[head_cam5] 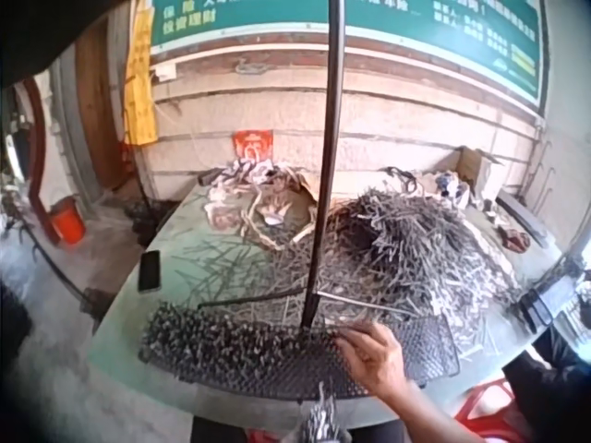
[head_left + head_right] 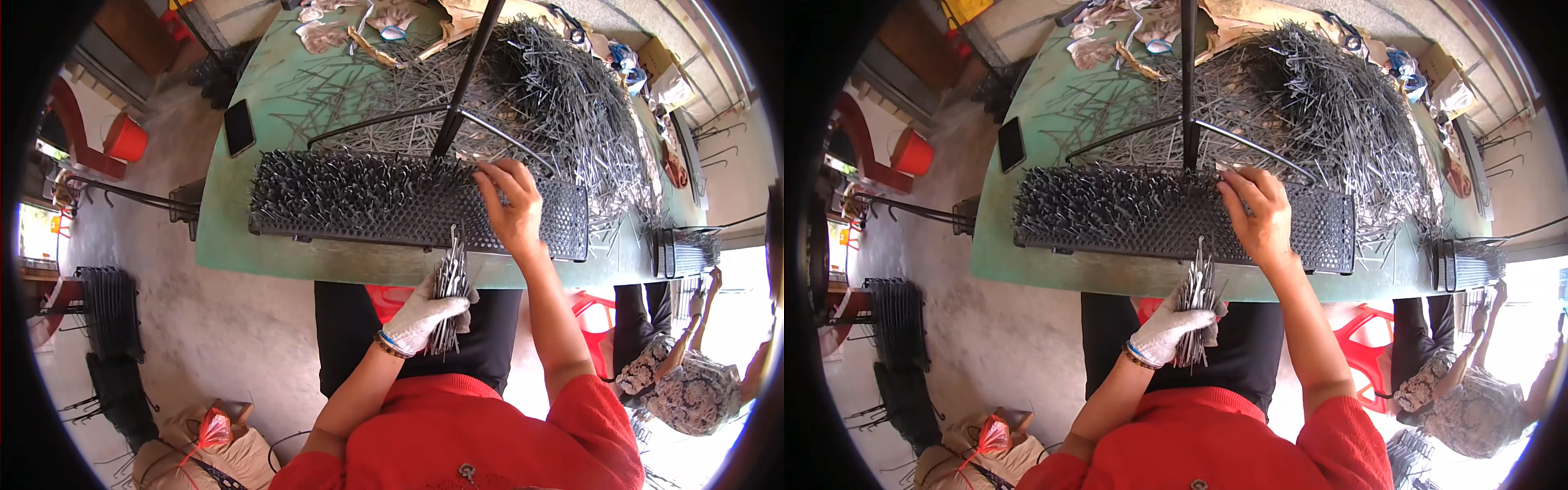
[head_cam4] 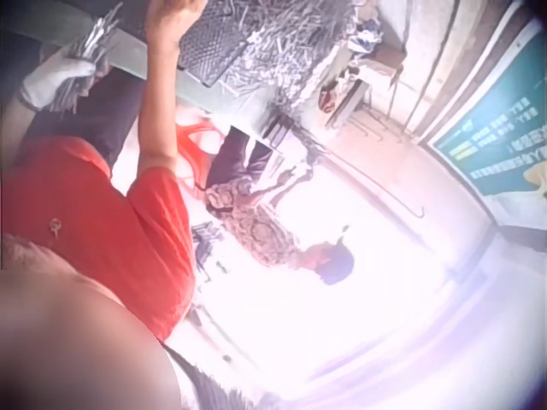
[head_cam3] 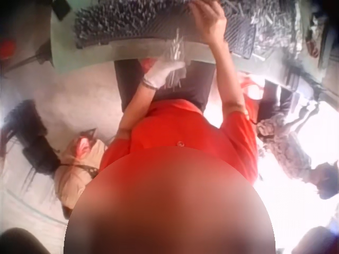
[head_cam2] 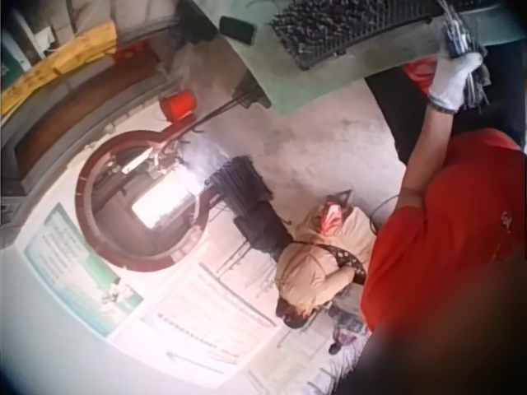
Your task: Manually inserting thin metal wire bristles into a black perforated brush base plate.
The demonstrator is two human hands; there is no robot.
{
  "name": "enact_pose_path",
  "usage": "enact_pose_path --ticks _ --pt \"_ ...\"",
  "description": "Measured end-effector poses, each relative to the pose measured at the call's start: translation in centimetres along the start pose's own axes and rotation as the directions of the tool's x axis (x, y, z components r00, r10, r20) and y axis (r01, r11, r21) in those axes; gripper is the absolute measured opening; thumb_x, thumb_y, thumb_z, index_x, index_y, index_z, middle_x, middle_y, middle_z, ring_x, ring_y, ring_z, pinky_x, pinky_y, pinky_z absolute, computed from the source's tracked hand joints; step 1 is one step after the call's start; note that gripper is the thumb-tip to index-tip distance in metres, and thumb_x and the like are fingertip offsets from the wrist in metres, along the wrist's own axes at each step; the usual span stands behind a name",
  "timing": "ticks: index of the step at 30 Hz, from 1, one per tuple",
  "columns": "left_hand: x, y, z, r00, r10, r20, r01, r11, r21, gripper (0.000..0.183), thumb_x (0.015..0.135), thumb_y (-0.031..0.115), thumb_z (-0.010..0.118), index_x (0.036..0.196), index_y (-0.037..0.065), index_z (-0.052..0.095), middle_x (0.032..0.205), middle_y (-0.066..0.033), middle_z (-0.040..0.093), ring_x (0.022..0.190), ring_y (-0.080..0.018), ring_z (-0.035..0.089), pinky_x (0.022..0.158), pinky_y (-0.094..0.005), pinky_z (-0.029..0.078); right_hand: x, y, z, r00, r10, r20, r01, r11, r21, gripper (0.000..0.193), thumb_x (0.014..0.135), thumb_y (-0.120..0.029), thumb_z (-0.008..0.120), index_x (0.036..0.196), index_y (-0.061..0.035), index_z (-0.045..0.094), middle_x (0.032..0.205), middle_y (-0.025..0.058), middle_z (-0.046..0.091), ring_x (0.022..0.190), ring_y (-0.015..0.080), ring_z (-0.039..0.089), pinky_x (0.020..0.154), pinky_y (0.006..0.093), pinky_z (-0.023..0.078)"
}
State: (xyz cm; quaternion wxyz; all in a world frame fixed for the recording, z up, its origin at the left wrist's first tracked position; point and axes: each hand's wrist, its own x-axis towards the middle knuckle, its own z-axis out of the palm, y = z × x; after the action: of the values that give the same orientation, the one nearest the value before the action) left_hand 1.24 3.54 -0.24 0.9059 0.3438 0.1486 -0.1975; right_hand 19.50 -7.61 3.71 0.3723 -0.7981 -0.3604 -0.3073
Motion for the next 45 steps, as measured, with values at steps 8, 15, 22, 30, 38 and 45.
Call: enact_pose_path --ticks 8,15,22,30,38,45 --pt "-0.9 0.3 -0.3 1.000 -0.021 -0.017 0.020 0.999 -0.031 0.059 0.084 -0.004 0.055 0.138 0.012 0.034 0.100 -0.0112 0.061 0.068 -0.0129 0.061 0.058 -0.0278 0.055 -2.5 -3.2 -1.6 0.570 0.473 0.672 -0.657 0.754 0.026 0.029 0.079 -0.023 0.074 0.092 0.0015 0.065 0.063 0.0139 0.064 0.052 0.0202 0.061 0.052 0.0317 0.048" --pt "-1.9 0.6 -0.4 0.999 -0.025 -0.034 0.026 0.999 0.027 0.059 0.084 -0.004 0.055 0.137 0.011 0.035 0.100 -0.0107 0.061 0.067 -0.0128 0.061 0.058 -0.0279 0.054 -3.8 -3.8 -2.0 0.496 0.539 0.680 -0.843 0.488 0.228 0.026 0.081 -0.008 0.069 0.103 0.0031 0.061 0.069 0.0085 0.066 0.059 0.0106 0.063 0.053 0.0239 0.048" --pt "-1.7 0.1 -1.0 0.998 -0.049 -0.049 0.045 0.996 -0.076 0.042 0.084 -0.002 0.056 0.123 0.008 0.047 0.099 -0.0094 0.063 0.070 -0.0139 0.064 0.060 -0.0293 0.057 -3.7 -3.5 -4.1 0.468 0.539 0.700 -0.884 0.306 0.354 0.021 0.088 -0.005 0.062 0.105 0.0071 0.065 0.084 0.0104 0.069 0.072 0.0136 0.066 0.066 0.0258 0.054" --pt "-0.2 1.3 0.4 1.000 -0.017 0.025 0.020 0.994 -0.104 0.027 0.084 0.001 0.061 0.110 0.005 0.053 0.096 -0.0090 0.062 0.077 -0.0157 0.064 0.067 -0.0294 0.057 0.9 -3.5 -5.4 0.666 0.491 0.562 -0.701 0.155 0.696 0.027 0.085 -0.001 0.066 0.110 0.0069 0.062 0.096 0.0116 0.066 0.084 0.0158 0.064 0.080 0.0260 0.052" --pt "0.6 0.9 0.7 0.994 -0.011 -0.113 -0.001 0.994 -0.107 0.020 0.088 0.006 0.058 0.106 -0.001 0.057 0.087 -0.0126 0.066 0.075 -0.0222 0.068 0.070 -0.0366 0.059 1.7 -2.6 -2.0 0.945 0.295 0.143 -0.322 0.917 0.234 0.013 0.087 -0.006 0.067 0.097 0.0022 0.068 0.083 0.0060 0.066 0.072 0.0100 0.060 0.066 0.0237 0.048" --pt "0.4 1.2 1.0 0.985 -0.119 -0.124 0.097 0.980 -0.171 0.019 0.090 0.005 0.054 0.108 0.000 0.054 0.088 -0.0131 0.066 0.071 -0.0217 0.068 0.067 -0.0379 0.061 0.4 -0.4 0.5 0.951 0.301 0.076 -0.310 0.932 0.188 0.018 0.083 -0.003 0.070 0.100 0.0010 0.066 0.094 0.0099 0.071 0.078 0.0123 0.065 0.071 0.0247 0.051"
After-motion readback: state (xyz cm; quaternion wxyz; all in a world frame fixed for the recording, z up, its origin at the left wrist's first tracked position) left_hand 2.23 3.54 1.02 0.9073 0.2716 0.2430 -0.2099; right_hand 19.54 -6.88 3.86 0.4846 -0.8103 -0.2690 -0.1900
